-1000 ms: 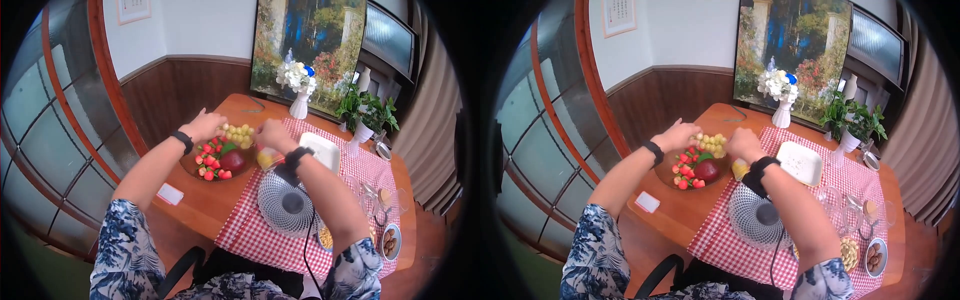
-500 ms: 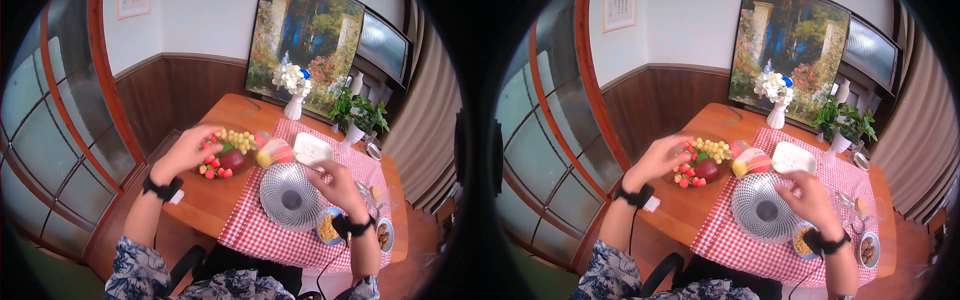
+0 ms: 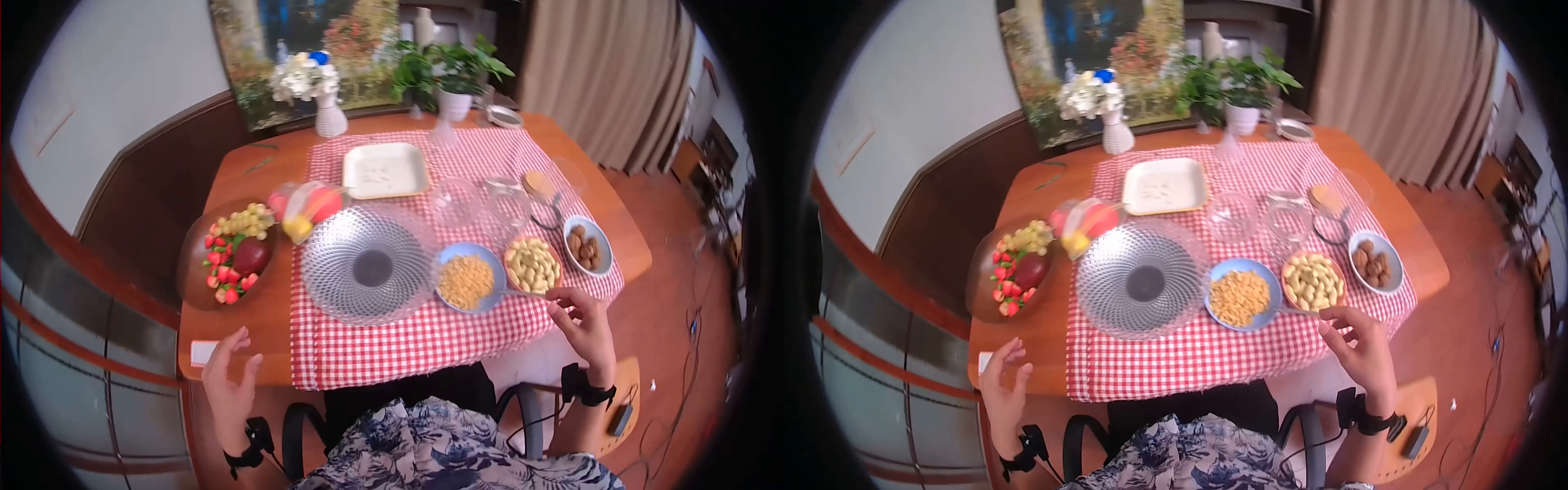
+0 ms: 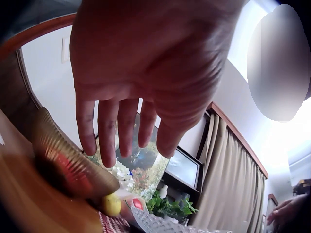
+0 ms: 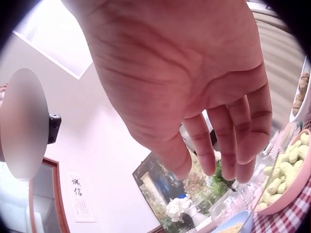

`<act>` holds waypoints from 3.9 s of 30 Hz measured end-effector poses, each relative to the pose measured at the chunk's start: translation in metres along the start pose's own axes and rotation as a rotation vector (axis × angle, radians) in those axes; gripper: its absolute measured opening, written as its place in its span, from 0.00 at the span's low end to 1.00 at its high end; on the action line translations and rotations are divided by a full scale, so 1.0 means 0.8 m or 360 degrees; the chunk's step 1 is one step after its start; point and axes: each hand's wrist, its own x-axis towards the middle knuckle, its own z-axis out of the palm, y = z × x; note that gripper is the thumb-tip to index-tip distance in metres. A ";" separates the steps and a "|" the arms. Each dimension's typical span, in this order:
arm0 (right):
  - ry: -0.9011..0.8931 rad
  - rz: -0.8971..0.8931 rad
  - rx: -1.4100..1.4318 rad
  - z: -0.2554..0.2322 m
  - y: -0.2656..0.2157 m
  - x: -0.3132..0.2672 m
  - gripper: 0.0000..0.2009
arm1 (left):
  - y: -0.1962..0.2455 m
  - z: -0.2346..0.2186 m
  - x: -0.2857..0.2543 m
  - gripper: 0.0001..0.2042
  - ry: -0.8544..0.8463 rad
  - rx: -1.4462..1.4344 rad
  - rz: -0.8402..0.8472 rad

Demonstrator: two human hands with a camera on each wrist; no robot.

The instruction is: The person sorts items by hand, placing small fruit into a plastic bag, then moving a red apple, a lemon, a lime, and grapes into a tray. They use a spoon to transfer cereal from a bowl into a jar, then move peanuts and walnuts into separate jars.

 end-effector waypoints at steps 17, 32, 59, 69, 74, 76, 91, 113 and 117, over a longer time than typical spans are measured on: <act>0.0379 0.0349 -0.0230 0.036 0.062 0.029 0.16 | 0.194 0.232 0.095 0.57 -0.1222 0.0355 0.1053; 0.0215 0.0545 0.0954 0.057 0.074 0.030 0.09 | 0.214 0.340 0.145 0.68 -0.1661 0.0865 0.1188; 0.0208 -0.0221 0.0469 0.054 0.056 0.021 0.04 | 0.212 0.256 0.145 0.54 -0.1283 0.0470 0.1120; 0.0249 -0.0110 0.0505 0.049 0.066 0.033 0.07 | 0.188 0.257 0.067 0.41 -0.0978 0.0083 0.0670; 0.0082 0.0045 0.0850 0.060 0.049 0.048 0.08 | 0.188 0.251 0.093 0.45 -0.1034 0.0233 0.0780; 0.0061 -0.0072 0.0612 0.065 0.042 0.058 0.07 | 0.188 0.251 0.110 0.46 -0.1088 0.0253 0.0823; 0.0123 -0.0442 0.0043 0.040 0.028 0.077 0.04 | 0.166 0.315 0.171 0.50 -0.1458 0.0844 0.1285; 0.0338 -0.0484 -0.0183 0.044 0.020 0.069 0.08 | 0.149 0.316 0.176 0.50 -0.1487 0.0694 0.1324; 0.0246 -0.0233 -0.0077 0.051 0.036 0.057 0.09 | 0.145 0.321 0.176 0.51 -0.1527 0.0660 0.1308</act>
